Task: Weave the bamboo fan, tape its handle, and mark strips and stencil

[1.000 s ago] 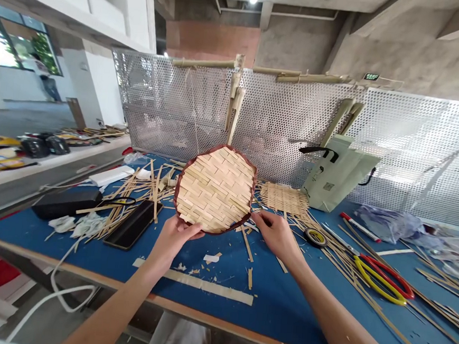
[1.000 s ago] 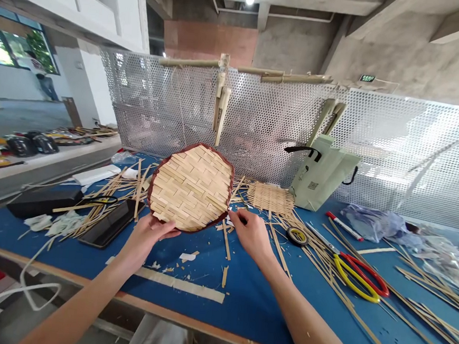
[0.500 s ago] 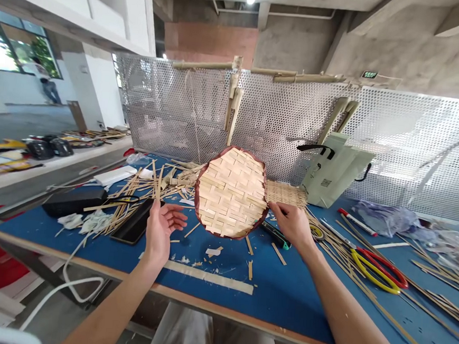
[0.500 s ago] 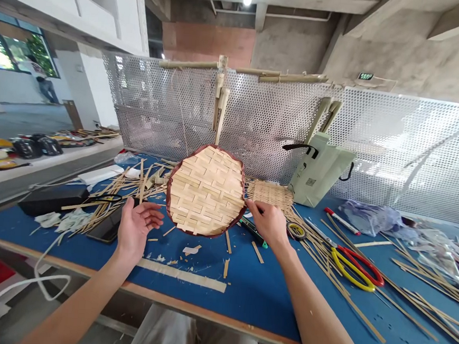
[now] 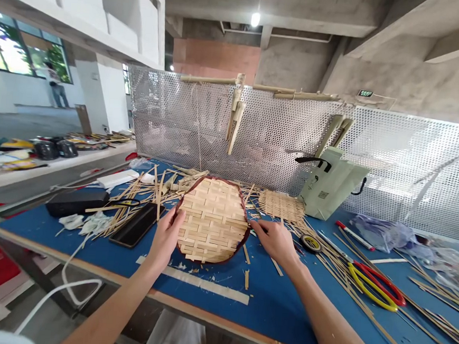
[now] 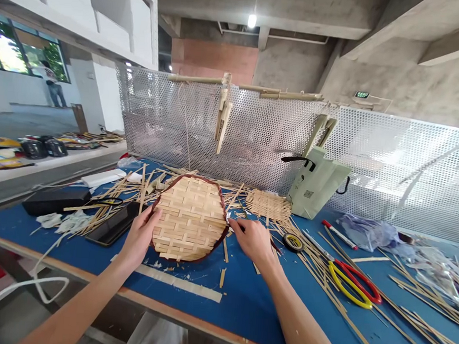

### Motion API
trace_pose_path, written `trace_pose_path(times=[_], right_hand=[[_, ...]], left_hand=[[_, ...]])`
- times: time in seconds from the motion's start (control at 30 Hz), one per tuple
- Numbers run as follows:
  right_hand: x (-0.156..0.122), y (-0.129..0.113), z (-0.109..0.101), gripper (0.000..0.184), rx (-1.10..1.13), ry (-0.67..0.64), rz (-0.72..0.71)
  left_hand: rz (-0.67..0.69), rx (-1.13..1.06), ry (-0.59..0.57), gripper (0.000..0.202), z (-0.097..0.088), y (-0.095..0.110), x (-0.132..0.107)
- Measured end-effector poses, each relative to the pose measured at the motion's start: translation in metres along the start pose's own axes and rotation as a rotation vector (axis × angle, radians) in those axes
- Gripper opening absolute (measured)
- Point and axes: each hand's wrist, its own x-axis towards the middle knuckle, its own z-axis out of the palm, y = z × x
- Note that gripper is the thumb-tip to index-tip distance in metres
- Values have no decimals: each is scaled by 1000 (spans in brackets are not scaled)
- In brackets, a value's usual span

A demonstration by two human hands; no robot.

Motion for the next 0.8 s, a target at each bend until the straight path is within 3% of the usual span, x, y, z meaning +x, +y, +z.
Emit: trace_pose_path(times=[0.1,0.2,0.33,0.4,0.5,0.8], right_hand=[[1,3,-5,59,9,10,11],[3,7,-7,59,13,5,33],[4,9,-4,60,15,-31,42],[3,9,-3,61,18,-56,48],[2,8,-3,60,17,-79,79],[-1,5,-4,56,36,-138,35]], left_hand=[[62,28,2,55,3,15,13],[155,100,-10,49,5,43,45],[375,456,-267,58,14,70,96],[396,505,-394,43,22,71,112],[372,475,-431,29,32,62,121],[269,334,-445,39,32,48,129]])
